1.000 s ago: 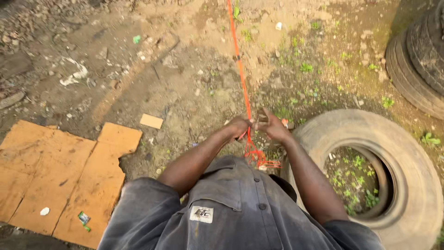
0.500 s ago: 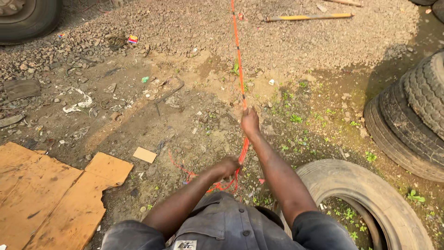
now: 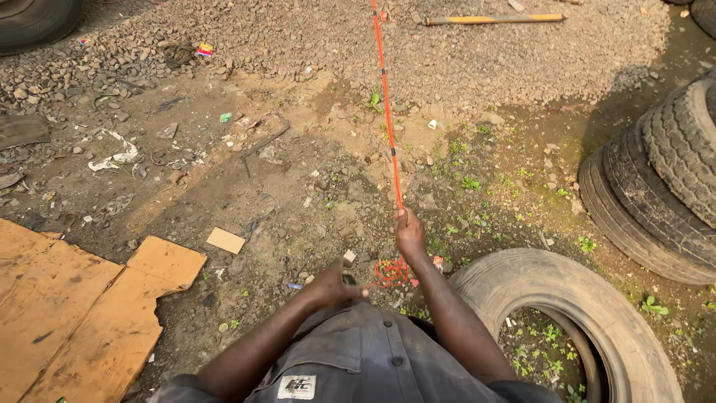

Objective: The person repeatedly wraps black tape around sections of an orange cable laid on a gravel surface. They pull the cable taut, apply tape, and continue wrapping along its length. The task is performed outdoors near stacked tires and scattered debris.

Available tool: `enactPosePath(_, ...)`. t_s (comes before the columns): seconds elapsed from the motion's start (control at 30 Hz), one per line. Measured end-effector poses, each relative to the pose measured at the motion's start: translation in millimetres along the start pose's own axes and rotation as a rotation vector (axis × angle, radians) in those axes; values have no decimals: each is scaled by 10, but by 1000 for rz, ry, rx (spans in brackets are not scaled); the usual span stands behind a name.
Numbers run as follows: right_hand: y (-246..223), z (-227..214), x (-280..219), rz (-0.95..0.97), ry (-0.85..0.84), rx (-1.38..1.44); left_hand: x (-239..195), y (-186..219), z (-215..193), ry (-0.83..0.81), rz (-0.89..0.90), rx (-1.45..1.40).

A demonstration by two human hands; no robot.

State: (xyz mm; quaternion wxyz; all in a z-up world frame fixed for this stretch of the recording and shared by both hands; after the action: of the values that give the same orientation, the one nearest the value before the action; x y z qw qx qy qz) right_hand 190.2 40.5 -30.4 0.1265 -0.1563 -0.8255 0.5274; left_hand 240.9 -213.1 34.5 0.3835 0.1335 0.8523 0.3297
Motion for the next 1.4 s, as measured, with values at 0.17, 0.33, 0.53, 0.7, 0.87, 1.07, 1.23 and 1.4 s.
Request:
enactPosePath(0.17, -89, -94, -178, 132, -17, 272, -865, 1297, -871, 562, 514, 104)
enactPosePath(0.33, -73, -194, -317, 83, -1, 246, -2073, 1844, -894, 567, 1385, -62)
enactPosePath(0.53, -293, -281, -441, 33, -18, 209, -2711, 2219, -1012, 730, 1548, -29)
enactPosePath(0.7, -418, -314, -505, 201, -37, 225, -2667, 2319, -1128, 394, 1583, -99)
enactPosePath(0.87, -530, -293, -513, 183, -54, 259, -2491, 2000, -1142, -28, 1502, -212)
enactPosePath(1.07, -594, -305, -564, 221, -47, 229, -2293, 1793, -1127, -270, 1718, -173)
enactPosePath(1.23, -574, -259, -596, 153, -30, 263, -2199, 1853, -1226, 65, 1841, 39)
enactPosePath(1.4, -466, -220, -624, 162, -26, 280, -2164, 1971, -1250, 197, 1887, -181)
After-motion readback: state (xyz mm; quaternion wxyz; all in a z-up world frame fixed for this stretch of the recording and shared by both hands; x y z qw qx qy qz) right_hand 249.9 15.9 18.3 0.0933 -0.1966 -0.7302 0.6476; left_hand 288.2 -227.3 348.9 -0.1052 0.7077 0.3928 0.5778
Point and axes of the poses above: each hand's wrist, its own x-axis towards the middle knuckle, its own z-axis out of the palm, y = z × x, the point moved 3 cm from there along x, towards the middle knuckle, and after that the axes turned 11 degrees about x, right-handed, at the moved point
